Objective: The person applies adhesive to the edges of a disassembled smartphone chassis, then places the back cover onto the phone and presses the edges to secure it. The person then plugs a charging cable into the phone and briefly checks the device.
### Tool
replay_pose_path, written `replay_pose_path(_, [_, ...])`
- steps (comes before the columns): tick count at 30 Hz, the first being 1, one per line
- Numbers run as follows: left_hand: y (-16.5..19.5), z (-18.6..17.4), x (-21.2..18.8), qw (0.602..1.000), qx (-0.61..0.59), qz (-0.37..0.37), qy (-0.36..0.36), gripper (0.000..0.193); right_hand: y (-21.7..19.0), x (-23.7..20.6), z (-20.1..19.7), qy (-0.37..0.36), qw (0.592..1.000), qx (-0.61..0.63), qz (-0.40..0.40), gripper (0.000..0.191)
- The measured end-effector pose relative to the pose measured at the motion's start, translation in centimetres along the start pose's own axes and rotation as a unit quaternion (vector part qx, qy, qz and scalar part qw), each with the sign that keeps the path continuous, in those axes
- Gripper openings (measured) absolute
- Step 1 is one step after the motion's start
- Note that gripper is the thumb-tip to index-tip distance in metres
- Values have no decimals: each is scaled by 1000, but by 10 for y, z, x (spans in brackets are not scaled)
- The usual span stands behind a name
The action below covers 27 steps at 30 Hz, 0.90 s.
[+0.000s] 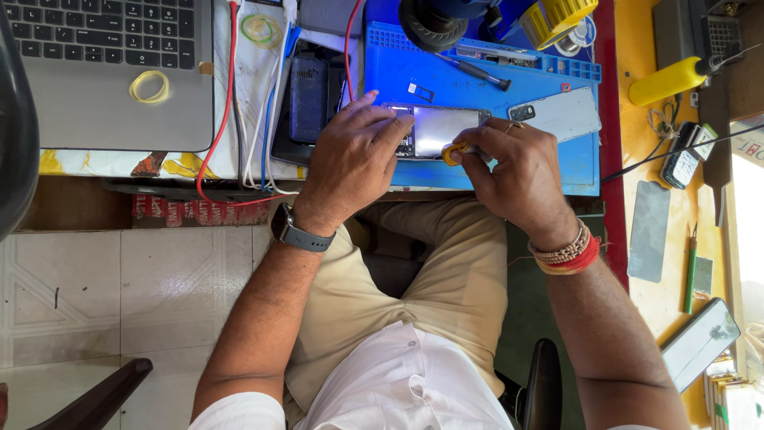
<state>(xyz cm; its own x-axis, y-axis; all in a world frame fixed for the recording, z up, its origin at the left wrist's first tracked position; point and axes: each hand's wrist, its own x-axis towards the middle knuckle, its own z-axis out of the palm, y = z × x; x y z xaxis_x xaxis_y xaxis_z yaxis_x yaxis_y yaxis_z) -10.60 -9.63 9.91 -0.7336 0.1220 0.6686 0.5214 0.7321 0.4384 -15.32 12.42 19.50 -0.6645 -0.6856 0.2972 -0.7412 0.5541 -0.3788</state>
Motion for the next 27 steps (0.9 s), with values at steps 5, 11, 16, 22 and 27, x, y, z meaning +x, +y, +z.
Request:
replay_pose_path(5, [3,2,1,1000,13,-1,-4,37,2,-3,-3,9,1000,-8,-19,11])
replay_pose_path(11, [4,2,1,1000,2,6,-3,36,3,-5,-3,10,1000,-20,-10,11])
replay_pose_path(16, [4,3,1,1000,9,4,-6,36,8,-8,-5,8,1000,-25,-13,10])
replay_pose_path(22, [4,4,1,1000,12,2,-5,34,9,-11,-7,10,1000,-24,-12,10])
replay_pose_path(27, [5,4,0,1000,13,5,-10,36,9,-13,-9,12,1000,-18,11,10])
